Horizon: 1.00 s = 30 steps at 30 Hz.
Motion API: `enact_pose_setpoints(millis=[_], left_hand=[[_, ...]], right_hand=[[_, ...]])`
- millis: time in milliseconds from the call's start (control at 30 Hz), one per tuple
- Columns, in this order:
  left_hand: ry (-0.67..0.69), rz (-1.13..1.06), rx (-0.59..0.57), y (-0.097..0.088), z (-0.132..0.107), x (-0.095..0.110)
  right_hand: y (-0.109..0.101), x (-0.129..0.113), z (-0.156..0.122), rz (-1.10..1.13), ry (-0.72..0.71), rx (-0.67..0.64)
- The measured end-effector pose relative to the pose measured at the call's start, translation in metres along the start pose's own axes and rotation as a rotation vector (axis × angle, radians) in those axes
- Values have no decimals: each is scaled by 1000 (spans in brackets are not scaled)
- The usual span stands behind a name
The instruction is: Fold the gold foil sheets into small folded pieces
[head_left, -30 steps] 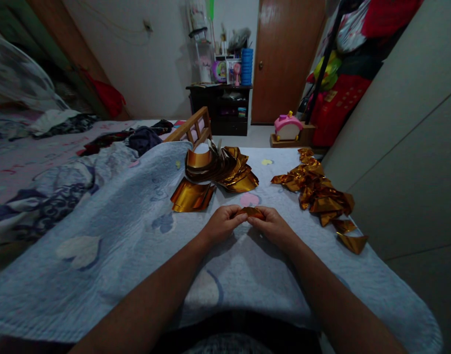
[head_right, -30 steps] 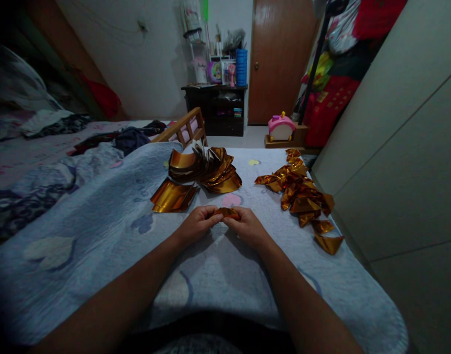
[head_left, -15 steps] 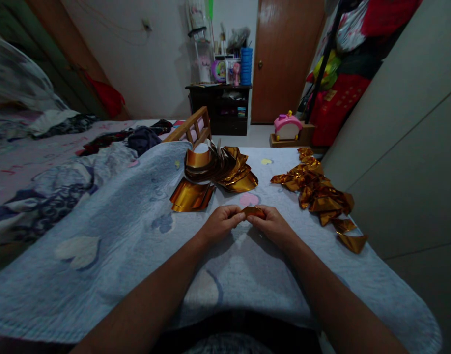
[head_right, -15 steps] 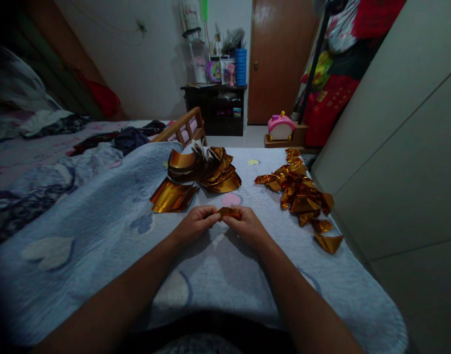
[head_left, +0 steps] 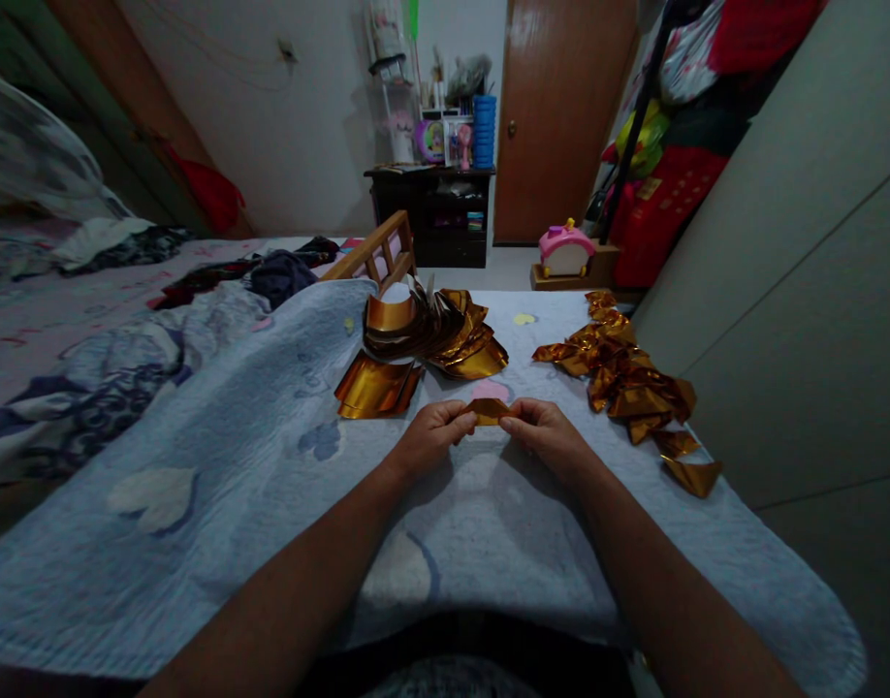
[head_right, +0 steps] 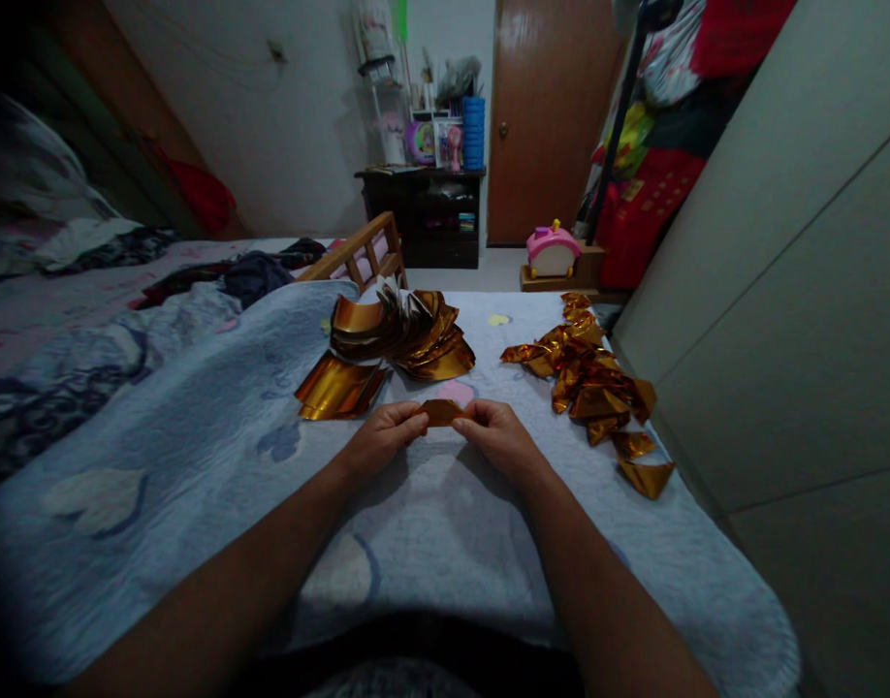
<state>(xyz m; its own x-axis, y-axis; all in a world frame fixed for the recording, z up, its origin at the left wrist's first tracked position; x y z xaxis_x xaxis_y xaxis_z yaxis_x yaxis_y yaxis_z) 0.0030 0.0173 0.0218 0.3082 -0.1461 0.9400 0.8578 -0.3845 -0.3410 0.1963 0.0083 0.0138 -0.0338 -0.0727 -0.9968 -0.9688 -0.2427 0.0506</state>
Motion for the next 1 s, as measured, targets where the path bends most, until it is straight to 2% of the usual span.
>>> enact_pose_setpoints(millis=[133, 467, 633, 800, 1000], left_hand=[[-19, -18, 20, -4, 1, -4], [-69, -101, 32, -5, 4, -9], [-62, -59, 37, -3, 3, -6], [-47, 52, 31, 1, 1, -4], [-13, 24, 83, 2, 2, -5]], right_hand=[[-7, 2, -2, 21, 53, 11], [-6, -1, -1, 64, 17, -19], [-4, 0, -1, 52, 12, -20], [-2, 0, 0, -91, -18, 17], [-3, -4, -2, -416, -94, 59]])
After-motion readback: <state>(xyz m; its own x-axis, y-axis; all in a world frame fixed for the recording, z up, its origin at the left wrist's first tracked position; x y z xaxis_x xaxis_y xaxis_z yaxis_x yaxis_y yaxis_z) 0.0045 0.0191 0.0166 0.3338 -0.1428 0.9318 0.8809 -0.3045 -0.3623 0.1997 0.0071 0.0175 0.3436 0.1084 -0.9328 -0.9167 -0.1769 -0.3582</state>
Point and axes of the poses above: each hand's wrist, its own z-axis towards the middle knuckle, its own y-axis out of the palm, x = y × z, the point moved 3 cm from there along z, towards the middle knuckle, and after that the axes turned 7 degrees about z, right-handed, at the moved point
